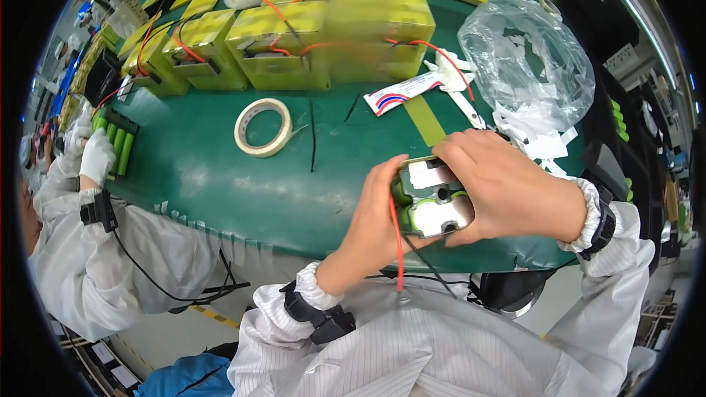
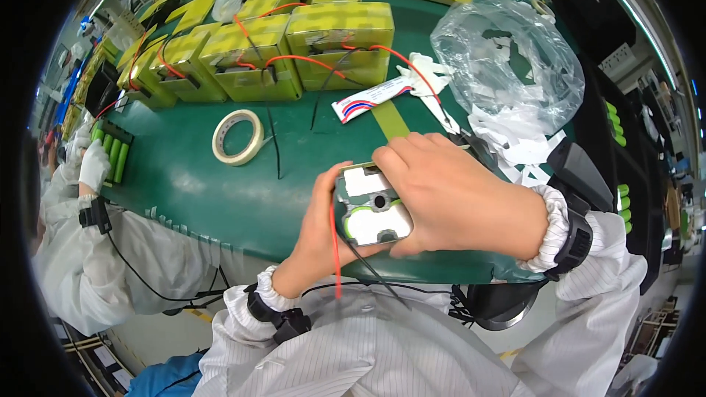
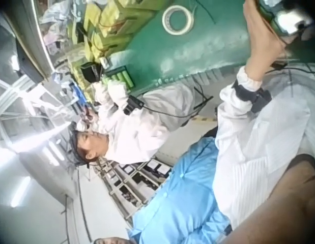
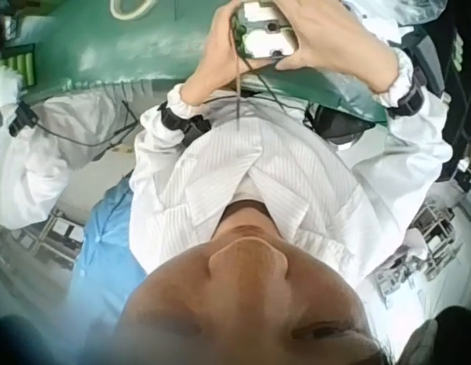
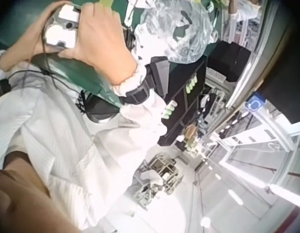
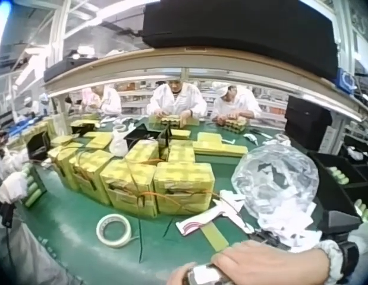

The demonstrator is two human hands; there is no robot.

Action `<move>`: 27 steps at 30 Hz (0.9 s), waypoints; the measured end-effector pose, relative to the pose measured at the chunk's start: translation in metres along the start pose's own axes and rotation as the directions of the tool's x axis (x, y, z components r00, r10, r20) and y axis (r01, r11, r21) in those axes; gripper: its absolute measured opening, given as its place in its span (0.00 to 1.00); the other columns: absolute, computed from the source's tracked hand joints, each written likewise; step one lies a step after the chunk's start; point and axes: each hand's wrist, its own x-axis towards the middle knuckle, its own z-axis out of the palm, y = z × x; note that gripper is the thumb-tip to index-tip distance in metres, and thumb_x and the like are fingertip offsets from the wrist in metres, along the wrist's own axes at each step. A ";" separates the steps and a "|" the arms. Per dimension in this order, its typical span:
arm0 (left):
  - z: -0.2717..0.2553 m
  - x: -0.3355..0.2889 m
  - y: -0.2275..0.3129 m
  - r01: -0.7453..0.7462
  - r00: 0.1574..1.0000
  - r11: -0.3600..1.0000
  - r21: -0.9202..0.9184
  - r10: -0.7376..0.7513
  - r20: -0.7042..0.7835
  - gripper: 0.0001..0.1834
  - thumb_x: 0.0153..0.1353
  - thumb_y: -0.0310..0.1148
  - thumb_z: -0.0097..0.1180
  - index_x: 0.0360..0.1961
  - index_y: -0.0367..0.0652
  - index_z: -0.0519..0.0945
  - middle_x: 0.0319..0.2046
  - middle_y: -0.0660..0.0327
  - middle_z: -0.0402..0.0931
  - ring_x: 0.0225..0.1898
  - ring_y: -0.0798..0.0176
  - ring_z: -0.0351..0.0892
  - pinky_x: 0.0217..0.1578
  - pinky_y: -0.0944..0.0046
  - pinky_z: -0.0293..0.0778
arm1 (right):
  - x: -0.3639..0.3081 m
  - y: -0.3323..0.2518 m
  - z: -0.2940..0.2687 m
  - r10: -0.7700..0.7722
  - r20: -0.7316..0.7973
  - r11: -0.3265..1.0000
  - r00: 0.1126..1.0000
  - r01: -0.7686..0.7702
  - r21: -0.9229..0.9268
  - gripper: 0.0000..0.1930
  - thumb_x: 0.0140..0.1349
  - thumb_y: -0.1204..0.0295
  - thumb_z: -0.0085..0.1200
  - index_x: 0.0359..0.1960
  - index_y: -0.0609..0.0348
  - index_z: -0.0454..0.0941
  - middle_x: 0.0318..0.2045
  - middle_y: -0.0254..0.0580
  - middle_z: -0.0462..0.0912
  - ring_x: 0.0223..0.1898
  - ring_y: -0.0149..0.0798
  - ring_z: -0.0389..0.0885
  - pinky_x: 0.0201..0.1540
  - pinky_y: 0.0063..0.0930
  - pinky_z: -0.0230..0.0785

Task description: The person assembles lithium-ion battery packs by placing them into green plastic casings, then applying adhesive from a tube, and attaching circuit boards to the packs by hand.

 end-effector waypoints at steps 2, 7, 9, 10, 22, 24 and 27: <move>0.001 0.002 -0.003 -0.022 1.000 0.998 0.057 0.022 -0.004 0.48 0.28 0.28 0.71 0.54 0.37 0.57 0.45 0.51 0.63 0.47 0.50 0.66 0.46 0.59 0.66 | -0.008 0.008 -0.012 -0.037 -0.017 0.999 0.999 0.038 0.018 0.47 0.25 0.57 0.71 0.49 0.68 0.61 0.40 0.50 0.71 0.44 0.48 0.70 0.47 0.35 0.62; 0.004 -0.002 -0.006 0.015 1.000 0.996 0.089 -0.013 -0.028 0.46 0.26 0.28 0.71 0.52 0.38 0.59 0.45 0.52 0.64 0.46 0.51 0.68 0.45 0.60 0.67 | -0.082 0.051 -0.028 0.289 -0.135 0.880 0.948 -0.207 0.428 0.60 0.23 0.51 0.72 0.61 0.62 0.52 0.56 0.48 0.64 0.59 0.41 0.60 0.57 0.34 0.53; 0.000 -0.003 -0.008 0.032 0.998 0.983 0.181 -0.040 0.042 0.50 0.31 0.33 0.72 0.55 0.38 0.54 0.47 0.56 0.64 0.48 0.62 0.68 0.48 0.64 0.66 | -0.094 0.060 -0.004 0.300 -0.107 0.855 0.948 -0.218 0.471 0.58 0.24 0.52 0.72 0.60 0.61 0.53 0.58 0.46 0.60 0.60 0.41 0.58 0.57 0.35 0.52; 0.001 -0.005 -0.007 0.028 0.998 0.982 0.189 -0.038 0.053 0.50 0.31 0.33 0.72 0.55 0.38 0.54 0.47 0.56 0.64 0.48 0.62 0.68 0.48 0.64 0.66 | -0.095 0.061 0.006 0.299 -0.104 0.847 0.949 -0.214 0.488 0.58 0.24 0.53 0.72 0.61 0.61 0.53 0.59 0.46 0.58 0.61 0.40 0.56 0.57 0.35 0.52; -0.003 -0.006 -0.002 0.149 0.989 0.980 0.129 -0.149 -0.016 0.49 0.28 0.31 0.73 0.53 0.38 0.57 0.47 0.54 0.63 0.49 0.58 0.65 0.50 0.62 0.63 | -0.067 0.053 0.025 0.013 -0.377 0.994 0.926 0.029 0.106 0.44 0.37 0.49 0.62 0.52 0.66 0.63 0.51 0.51 0.65 0.54 0.53 0.62 0.55 0.42 0.55; -0.001 -0.005 -0.001 0.219 0.976 0.973 0.067 -0.219 -0.007 0.48 0.27 0.32 0.73 0.53 0.40 0.59 0.48 0.54 0.63 0.50 0.54 0.63 0.51 0.60 0.61 | -0.066 0.052 0.025 0.019 -0.399 0.994 0.917 0.024 0.103 0.41 0.36 0.52 0.64 0.50 0.66 0.64 0.47 0.50 0.67 0.51 0.51 0.65 0.53 0.41 0.56; 0.000 -0.005 -0.002 0.193 0.981 0.977 0.095 -0.193 -0.008 0.47 0.26 0.33 0.72 0.52 0.41 0.61 0.47 0.55 0.65 0.49 0.53 0.63 0.50 0.59 0.61 | -0.063 0.050 0.022 0.046 -0.366 0.988 0.929 0.011 0.154 0.39 0.35 0.54 0.66 0.48 0.65 0.64 0.44 0.50 0.68 0.47 0.49 0.67 0.51 0.38 0.57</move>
